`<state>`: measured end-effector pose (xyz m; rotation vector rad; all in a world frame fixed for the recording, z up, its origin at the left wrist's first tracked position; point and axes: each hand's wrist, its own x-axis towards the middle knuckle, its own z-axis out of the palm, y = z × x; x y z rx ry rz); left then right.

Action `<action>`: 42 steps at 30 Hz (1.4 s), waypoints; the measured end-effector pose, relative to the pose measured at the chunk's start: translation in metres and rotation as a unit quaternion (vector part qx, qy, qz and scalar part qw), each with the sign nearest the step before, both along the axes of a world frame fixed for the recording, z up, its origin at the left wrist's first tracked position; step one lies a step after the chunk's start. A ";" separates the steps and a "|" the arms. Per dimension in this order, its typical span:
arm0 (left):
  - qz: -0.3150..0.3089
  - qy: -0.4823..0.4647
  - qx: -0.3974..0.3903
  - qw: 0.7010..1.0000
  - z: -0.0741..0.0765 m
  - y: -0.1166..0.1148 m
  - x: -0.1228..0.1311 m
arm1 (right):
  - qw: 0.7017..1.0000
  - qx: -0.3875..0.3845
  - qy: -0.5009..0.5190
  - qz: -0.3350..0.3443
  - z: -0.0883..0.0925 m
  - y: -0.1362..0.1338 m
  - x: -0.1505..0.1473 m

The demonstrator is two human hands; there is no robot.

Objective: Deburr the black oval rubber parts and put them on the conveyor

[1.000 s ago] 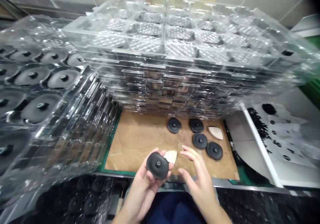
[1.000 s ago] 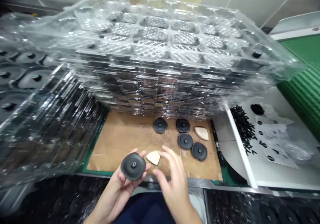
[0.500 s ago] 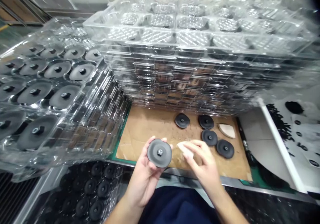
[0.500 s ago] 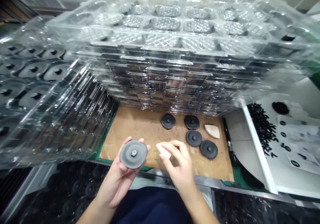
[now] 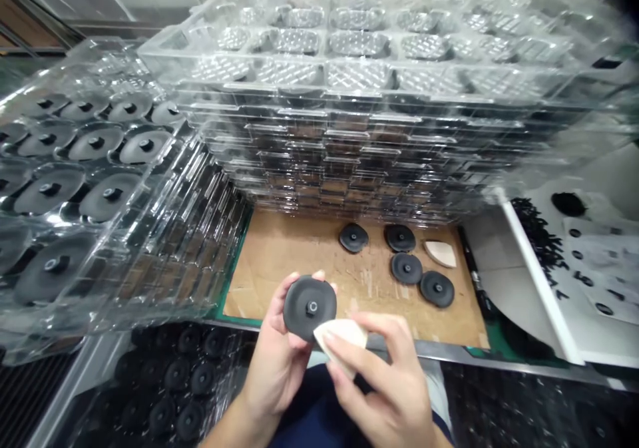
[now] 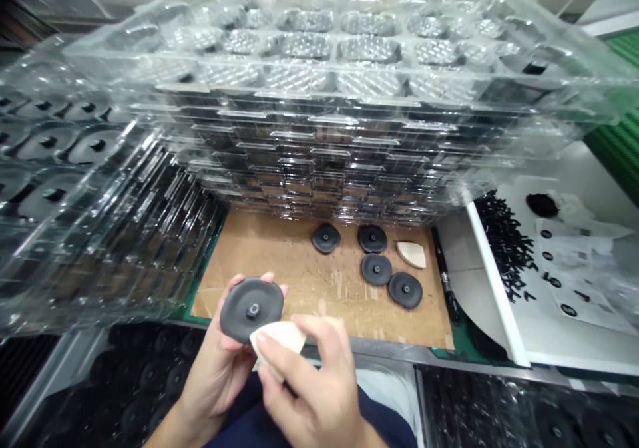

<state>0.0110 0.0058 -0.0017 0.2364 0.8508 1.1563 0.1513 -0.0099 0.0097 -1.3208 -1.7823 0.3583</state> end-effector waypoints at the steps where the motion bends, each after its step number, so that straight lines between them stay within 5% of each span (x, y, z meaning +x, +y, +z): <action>1: 0.001 0.002 -0.004 1.000 0.000 0.000 0.000 | 1.000 -0.002 0.004 0.001 -0.001 0.000 0.001; 12: -0.041 -0.011 -0.002 0.999 -0.002 0.001 -0.001 | 1.000 0.000 0.007 -0.001 -0.001 0.009 0.014; 18: -0.083 -0.029 0.008 0.996 -0.008 -0.008 -0.011 | 0.996 -0.010 0.022 0.081 0.002 0.010 0.027; 25: -0.144 0.004 -0.014 0.989 -0.004 -0.010 -0.008 | 0.998 -0.005 0.019 0.052 0.003 0.004 0.028; 42: -0.074 -0.007 0.057 0.996 0.010 -0.004 0.005 | 0.999 0.000 0.036 -0.017 0.007 -0.012 0.016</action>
